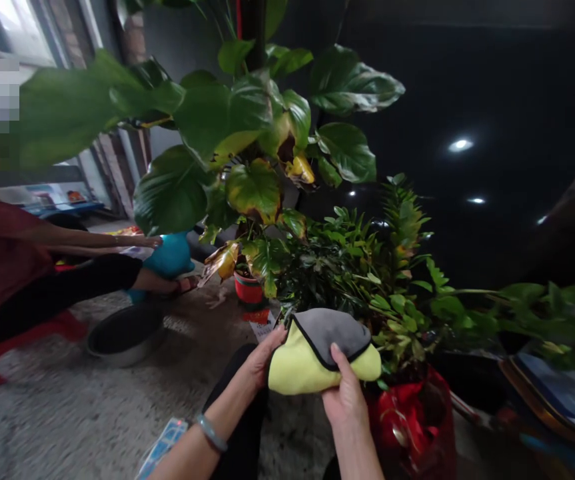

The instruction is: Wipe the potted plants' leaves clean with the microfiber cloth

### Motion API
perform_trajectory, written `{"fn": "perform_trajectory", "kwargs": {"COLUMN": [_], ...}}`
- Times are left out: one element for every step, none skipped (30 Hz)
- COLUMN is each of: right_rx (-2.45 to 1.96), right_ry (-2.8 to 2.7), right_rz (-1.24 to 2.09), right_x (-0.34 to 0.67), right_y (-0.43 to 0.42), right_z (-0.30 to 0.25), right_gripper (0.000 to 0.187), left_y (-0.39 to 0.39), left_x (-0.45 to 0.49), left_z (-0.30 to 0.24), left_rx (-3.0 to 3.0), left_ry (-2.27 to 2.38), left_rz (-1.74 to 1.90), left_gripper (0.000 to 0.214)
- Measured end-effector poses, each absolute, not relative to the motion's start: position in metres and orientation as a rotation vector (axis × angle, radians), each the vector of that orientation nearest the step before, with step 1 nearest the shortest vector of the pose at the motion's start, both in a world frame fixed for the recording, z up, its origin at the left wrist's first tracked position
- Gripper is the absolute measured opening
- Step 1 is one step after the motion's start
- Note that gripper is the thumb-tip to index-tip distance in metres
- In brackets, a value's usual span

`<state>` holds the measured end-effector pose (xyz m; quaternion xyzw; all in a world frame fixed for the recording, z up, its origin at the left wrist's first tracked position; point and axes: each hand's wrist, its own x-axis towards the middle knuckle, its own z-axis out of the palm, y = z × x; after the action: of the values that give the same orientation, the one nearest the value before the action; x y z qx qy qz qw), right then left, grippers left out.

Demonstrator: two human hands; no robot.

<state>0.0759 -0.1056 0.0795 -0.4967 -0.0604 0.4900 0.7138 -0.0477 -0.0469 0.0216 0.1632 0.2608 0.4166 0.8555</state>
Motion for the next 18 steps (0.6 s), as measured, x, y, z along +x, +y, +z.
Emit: {"fn": "perform_trajectory", "kwargs": {"right_rx": [-1.110,-1.126,-1.147,-1.170,-1.197,-1.231,-1.266,-1.301,-1.328,-1.338,-1.330,-1.302,-1.263,-1.223,-1.191,-1.170,-1.162,-1.168], "right_ry": [-0.138,-0.151,-0.174,-0.209,-0.253,-0.302,-0.354,-0.403,-0.440,-0.462,-0.465,-0.453,-0.430,-0.393,-0.347,-0.295,-0.248,-0.222], "right_rz": [1.090,1.104,1.122,1.141,1.160,1.174,1.179,1.174,1.164,1.160,1.164,1.181,1.216,1.252,1.277,1.282,1.264,1.231], "right_x": [0.073,0.071,0.069,0.067,0.065,0.064,0.063,0.062,0.062,0.062,0.062,0.062,0.063,0.064,0.066,0.069,0.073,0.078], "right_y": [-0.107,-0.109,-0.110,-0.112,-0.113,-0.115,-0.116,-0.117,-0.117,-0.118,-0.119,-0.120,-0.121,-0.122,-0.122,-0.122,-0.122,-0.121], "right_z": [0.076,0.073,0.070,0.067,0.065,0.063,0.061,0.059,0.057,0.055,0.054,0.052,0.050,0.049,0.048,0.047,0.047,0.046], "right_gripper": [0.049,0.049,0.047,0.046,0.044,0.042,0.041,0.041,0.040,0.039,0.039,0.039,0.040,0.042,0.044,0.047,0.049,0.050], "left_y": [-0.050,-0.051,-0.052,-0.052,-0.052,-0.052,-0.053,-0.055,-0.057,-0.059,-0.060,-0.061,-0.061,-0.061,-0.059,-0.055,-0.051,-0.045], "left_x": [-0.045,-0.042,-0.038,-0.034,-0.029,-0.024,-0.020,-0.016,-0.012,-0.009,-0.007,-0.006,-0.006,-0.006,-0.007,-0.009,-0.012,-0.014], "left_z": [0.025,0.028,0.029,0.030,0.030,0.030,0.029,0.029,0.029,0.029,0.029,0.029,0.030,0.031,0.033,0.036,0.040,0.046], "left_rx": [0.369,0.399,0.431,0.460,0.483,0.494,0.495,0.491,0.487,0.484,0.488,0.509,0.555,0.631,0.739,0.875,1.028,1.181], "left_ry": [0.562,0.590,0.621,0.652,0.683,0.715,0.747,0.775,0.796,0.810,0.818,0.821,0.818,0.808,0.795,0.781,0.782,0.823], "left_rz": [0.873,0.889,0.920,0.962,1.009,1.052,1.090,1.123,1.150,1.167,1.175,1.177,1.177,1.167,1.141,1.098,1.049,1.010], "left_gripper": [0.034,0.033,0.034,0.036,0.038,0.040,0.042,0.043,0.044,0.045,0.045,0.046,0.045,0.043,0.040,0.038,0.035,0.034]}}
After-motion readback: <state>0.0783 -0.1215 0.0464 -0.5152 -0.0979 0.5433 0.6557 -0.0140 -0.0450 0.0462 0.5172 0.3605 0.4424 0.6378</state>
